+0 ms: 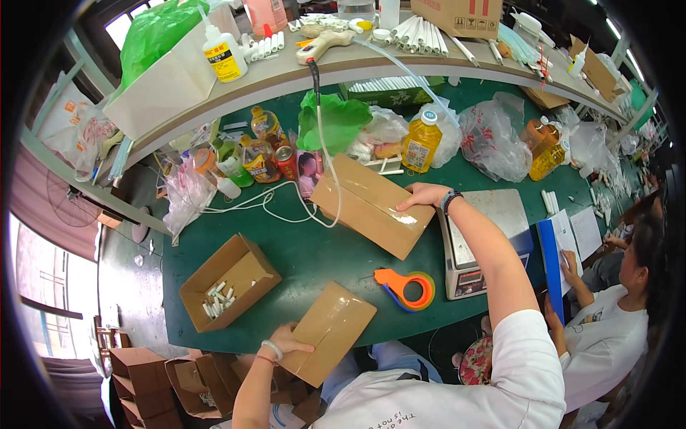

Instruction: The person packs small components into cardboard boxes, then seals each box shut with a tape dispenser, weighs it on a scale, and stacks the finished boxes.

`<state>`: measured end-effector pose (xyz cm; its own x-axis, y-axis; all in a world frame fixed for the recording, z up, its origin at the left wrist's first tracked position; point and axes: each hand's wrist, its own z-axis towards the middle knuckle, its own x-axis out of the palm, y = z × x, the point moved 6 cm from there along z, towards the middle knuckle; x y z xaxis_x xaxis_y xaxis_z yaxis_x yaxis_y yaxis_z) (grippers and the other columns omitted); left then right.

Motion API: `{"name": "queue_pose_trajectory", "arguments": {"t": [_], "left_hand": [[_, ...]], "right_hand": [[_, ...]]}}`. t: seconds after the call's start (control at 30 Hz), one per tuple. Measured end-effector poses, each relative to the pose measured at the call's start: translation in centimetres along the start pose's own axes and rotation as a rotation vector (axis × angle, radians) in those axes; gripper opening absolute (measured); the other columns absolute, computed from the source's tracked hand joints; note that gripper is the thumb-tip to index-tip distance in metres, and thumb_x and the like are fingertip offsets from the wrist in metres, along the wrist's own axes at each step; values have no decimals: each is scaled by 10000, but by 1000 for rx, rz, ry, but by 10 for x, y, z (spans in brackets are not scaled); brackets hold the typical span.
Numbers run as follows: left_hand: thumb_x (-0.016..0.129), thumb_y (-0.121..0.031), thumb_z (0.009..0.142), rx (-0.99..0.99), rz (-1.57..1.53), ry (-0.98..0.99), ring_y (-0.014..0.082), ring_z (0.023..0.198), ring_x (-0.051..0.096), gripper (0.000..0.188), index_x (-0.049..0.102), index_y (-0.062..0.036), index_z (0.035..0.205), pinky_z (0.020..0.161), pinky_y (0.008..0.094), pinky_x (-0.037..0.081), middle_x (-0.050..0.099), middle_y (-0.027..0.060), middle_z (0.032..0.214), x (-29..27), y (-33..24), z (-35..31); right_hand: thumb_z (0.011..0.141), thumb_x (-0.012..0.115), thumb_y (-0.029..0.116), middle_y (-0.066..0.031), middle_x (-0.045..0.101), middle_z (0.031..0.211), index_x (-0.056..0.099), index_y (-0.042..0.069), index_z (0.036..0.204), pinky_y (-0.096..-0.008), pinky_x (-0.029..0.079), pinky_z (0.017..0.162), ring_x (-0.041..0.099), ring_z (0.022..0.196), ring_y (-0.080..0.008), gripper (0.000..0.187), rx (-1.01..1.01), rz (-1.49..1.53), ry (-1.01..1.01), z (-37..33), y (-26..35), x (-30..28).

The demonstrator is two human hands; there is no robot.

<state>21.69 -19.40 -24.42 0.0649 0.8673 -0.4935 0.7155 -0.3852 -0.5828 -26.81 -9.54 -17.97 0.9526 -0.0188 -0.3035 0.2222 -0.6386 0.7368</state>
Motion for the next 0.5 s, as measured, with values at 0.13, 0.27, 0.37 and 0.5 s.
{"name": "queue_pose_trajectory", "arguments": {"t": [0.13,0.27,0.37,0.5], "left_hand": [[828,-431,500,-135,-146,95,267,928,600,874,514,93,1125,830,303,460,626,176,968,-2,-17,-22],[801,-392,585,-79,-357,148,236,940,594,779,513,94,1121,833,297,455,615,173,1006,19,44,-21],[766,-338,662,31,-566,207,213,949,584,706,489,106,1137,849,298,445,601,172,1038,22,44,-16],[752,-257,676,80,-781,348,207,983,560,700,436,83,1199,872,303,435,568,153,1103,13,27,-17]], "right_hand": [[650,759,370,-127,592,971,506,-63,1107,-279,465,738,584,878,-178,678,-119,235,-17,-10,-1,18],[672,740,319,-128,580,998,479,-68,1115,-272,460,747,575,882,-170,643,-96,381,-63,-52,7,49],[692,722,296,-132,577,1003,483,-59,1110,-274,457,775,573,891,-176,598,-57,467,-207,-135,16,64],[706,706,255,-133,568,1028,470,-54,1135,-290,456,803,568,922,-181,579,-19,678,-379,-218,-46,106]]}}
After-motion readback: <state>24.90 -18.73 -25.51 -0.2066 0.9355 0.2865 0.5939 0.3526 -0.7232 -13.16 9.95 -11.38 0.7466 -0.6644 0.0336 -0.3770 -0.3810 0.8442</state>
